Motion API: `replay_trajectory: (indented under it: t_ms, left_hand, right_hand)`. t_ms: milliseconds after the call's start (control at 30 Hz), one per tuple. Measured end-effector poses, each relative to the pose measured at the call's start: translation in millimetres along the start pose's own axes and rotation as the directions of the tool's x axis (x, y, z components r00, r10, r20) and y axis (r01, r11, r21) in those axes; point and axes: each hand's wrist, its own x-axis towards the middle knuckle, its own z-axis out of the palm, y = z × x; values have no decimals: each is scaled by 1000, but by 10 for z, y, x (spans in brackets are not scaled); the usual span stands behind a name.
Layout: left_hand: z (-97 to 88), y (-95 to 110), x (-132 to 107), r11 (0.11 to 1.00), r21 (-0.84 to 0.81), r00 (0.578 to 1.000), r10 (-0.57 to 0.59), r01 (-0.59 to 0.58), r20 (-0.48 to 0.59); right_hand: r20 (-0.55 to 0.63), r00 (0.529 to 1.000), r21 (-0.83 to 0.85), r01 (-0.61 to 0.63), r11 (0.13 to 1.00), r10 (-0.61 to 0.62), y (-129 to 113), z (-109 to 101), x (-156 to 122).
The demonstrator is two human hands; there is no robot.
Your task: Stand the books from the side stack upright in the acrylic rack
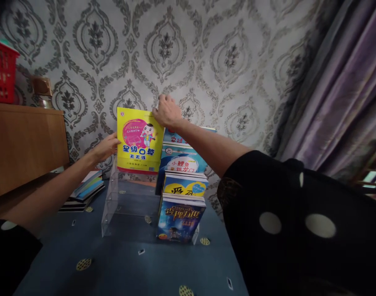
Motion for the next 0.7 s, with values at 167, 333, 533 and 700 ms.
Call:
replay_trajectory:
  t_ms: [167,333,533,700]
  left_hand:
    - [39,-14,-26,1000,-1,1000,12,-12,4]
    - [85,-42,-83,1000,22,999,13,-14,30]
    - [89,55,-152,999,34,999,14,-16,49]
    - [88,98,-97,999,36,1000,4,-4,1]
  right_hand:
    - [356,931,65,58,996,-77,-63,-129,-10]
    - [470,879,38,70,997,-80,-54,-142,-20]
    - [475,877,32,67,997,-74,-71,-119,-9]
    - [387,919,56,62,996,-79,-60,-161,-27]
